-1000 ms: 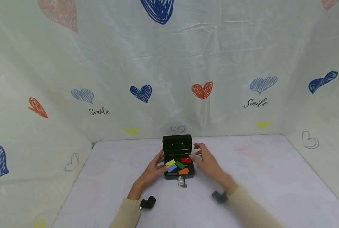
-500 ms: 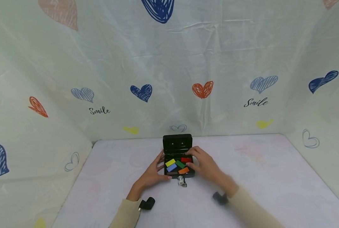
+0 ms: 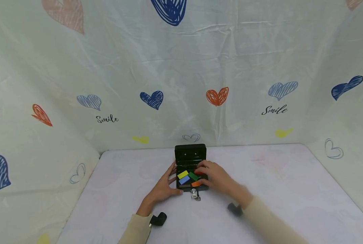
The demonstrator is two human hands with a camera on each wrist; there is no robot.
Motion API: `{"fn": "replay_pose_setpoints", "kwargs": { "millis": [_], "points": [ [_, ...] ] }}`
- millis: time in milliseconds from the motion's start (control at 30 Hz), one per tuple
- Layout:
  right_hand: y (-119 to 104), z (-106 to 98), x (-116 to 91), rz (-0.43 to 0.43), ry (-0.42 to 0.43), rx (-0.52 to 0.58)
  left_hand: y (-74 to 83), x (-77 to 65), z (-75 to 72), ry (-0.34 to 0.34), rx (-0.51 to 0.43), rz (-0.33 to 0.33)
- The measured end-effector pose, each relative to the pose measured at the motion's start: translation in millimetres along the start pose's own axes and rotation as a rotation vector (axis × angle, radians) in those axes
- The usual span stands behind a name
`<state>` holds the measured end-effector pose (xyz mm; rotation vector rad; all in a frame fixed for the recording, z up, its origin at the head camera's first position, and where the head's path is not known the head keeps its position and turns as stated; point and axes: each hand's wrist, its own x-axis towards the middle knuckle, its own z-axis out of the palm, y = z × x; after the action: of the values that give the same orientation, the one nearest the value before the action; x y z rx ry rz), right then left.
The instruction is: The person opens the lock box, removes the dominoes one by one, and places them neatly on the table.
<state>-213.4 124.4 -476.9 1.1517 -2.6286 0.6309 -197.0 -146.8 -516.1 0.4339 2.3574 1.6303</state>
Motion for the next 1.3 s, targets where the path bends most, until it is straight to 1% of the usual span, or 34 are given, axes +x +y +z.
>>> {"fn": "replay_pose_setpoints", "kwargs": {
  "millis": [133,233,400,567,767,1000,1067,1300],
  "points": [
    [0.9,0.2,1.1,-0.017,-0.021,-0.017,-1.4,0.2,0.4,0.005,-0.002,0.009],
    [2.8,1.0,2.2,-0.03,-0.03,-0.034,-2.3,0.7,0.5,0.012,-0.012,-0.006],
    [5.4,1.2,5.5,-0.063,-0.046,-0.037,-3.2,0.5,0.8,0.016,-0.01,-0.008],
    [5.7,0.4,9.5,-0.096,-0.091,-0.031,-4.0,0.1,1.2,0.018,-0.011,-0.011],
    [3.6,-2.1,14.1,-0.133,-0.137,-0.057,-3.8,-0.8,1.1,0.014,-0.021,-0.01],
    [4.1,-2.0,18.7,-0.147,-0.185,-0.084,-5.0,0.2,0.6,0.009,-0.049,-0.018],
    [4.1,-1.8,19.9,-0.149,-0.202,-0.092,-5.5,0.6,0.6,0.009,-0.055,-0.008],
    [2.4,-1.8,23.0,-0.123,-0.264,-0.119,-6.1,1.4,1.2,0.015,-0.049,0.001]
  ]
}}
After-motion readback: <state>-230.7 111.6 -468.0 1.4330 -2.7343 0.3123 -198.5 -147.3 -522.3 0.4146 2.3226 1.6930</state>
